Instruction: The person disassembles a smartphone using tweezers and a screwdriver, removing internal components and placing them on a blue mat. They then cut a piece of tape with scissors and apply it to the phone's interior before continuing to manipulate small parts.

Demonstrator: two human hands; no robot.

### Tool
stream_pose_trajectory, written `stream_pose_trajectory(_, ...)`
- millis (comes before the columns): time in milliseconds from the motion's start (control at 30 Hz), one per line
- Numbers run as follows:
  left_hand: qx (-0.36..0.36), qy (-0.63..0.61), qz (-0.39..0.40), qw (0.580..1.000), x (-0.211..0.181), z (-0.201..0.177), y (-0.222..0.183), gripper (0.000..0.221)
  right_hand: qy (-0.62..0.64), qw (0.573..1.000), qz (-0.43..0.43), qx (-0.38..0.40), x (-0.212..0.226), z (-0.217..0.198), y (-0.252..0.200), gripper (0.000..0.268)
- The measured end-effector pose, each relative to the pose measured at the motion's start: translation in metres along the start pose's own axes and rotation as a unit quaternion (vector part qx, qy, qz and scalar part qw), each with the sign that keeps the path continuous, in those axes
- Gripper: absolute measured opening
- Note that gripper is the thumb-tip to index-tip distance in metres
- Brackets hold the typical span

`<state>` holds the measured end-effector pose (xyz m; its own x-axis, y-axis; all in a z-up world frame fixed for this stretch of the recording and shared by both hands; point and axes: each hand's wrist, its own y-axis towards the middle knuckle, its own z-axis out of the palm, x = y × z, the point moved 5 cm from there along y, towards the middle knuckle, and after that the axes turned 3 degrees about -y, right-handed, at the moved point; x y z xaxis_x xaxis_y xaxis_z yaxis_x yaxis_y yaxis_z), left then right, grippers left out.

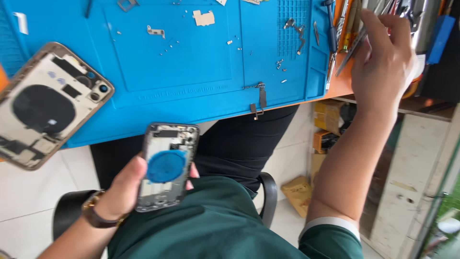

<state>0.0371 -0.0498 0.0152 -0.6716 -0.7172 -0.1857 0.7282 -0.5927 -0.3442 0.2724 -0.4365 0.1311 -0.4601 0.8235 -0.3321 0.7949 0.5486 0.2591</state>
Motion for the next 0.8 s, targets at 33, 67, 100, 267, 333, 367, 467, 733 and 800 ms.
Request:
stream_pose_trajectory(33, -0.003, 0.013, 0.001, 1.000, 0.003, 0.008, 0.001, 0.092, 0.005, 1.000, 0.009, -0.009, 0.002, -0.009, 0.002, 0.061)
stream_pose_trajectory(67, 0.003, 0.045, 0.011, 0.999, 0.005, 0.016, 0.001, 0.093, -0.048, 0.999, 0.018, 0.016, 0.005, -0.015, 0.004, 0.070)
stream_pose_trajectory(100, 0.003, 0.075, 0.025, 0.997, 0.008, 0.025, -0.001, 0.094, -0.095, 0.994, 0.024, 0.040, 0.009, -0.018, 0.007, 0.079)
stream_pose_trajectory(267, 0.012, 0.323, 0.186, 0.928, 0.004, 0.057, 0.009, 0.080, 0.379, 0.917, 0.123, -0.005, 0.096, -0.079, -0.017, 0.028)
stream_pose_trajectory(333, 0.023, 0.414, 0.250, 0.875, 0.014, 0.066, 0.023, 0.071, 0.503, 0.852, 0.140, 0.031, 0.122, -0.090, -0.035, 0.065)
stream_pose_trajectory(367, -0.020, 0.484, 0.318, 0.815, 0.014, 0.071, 0.029, 0.051, 0.628, 0.759, 0.066, 0.155, 0.142, -0.084, -0.048, 0.056)
stream_pose_trajectory(467, -0.036, 0.538, 0.370, 0.757, 0.026, 0.109, 0.058, 0.042, 0.775, 0.589, 0.004, 0.228, 0.151, -0.083, -0.083, 0.053)
stream_pose_trajectory(733, -0.115, 0.581, 0.123, 0.796, 0.037, 0.107, 0.074, 0.109, 0.821, 0.478, 0.304, 0.066, -0.006, -0.012, -0.212, 0.044)
stream_pose_trajectory(800, -0.100, 0.625, 0.257, 0.730, 0.026, 0.085, 0.062, 0.055, 0.720, 0.491, 0.479, -0.110, -0.085, -0.015, -0.241, 0.037)
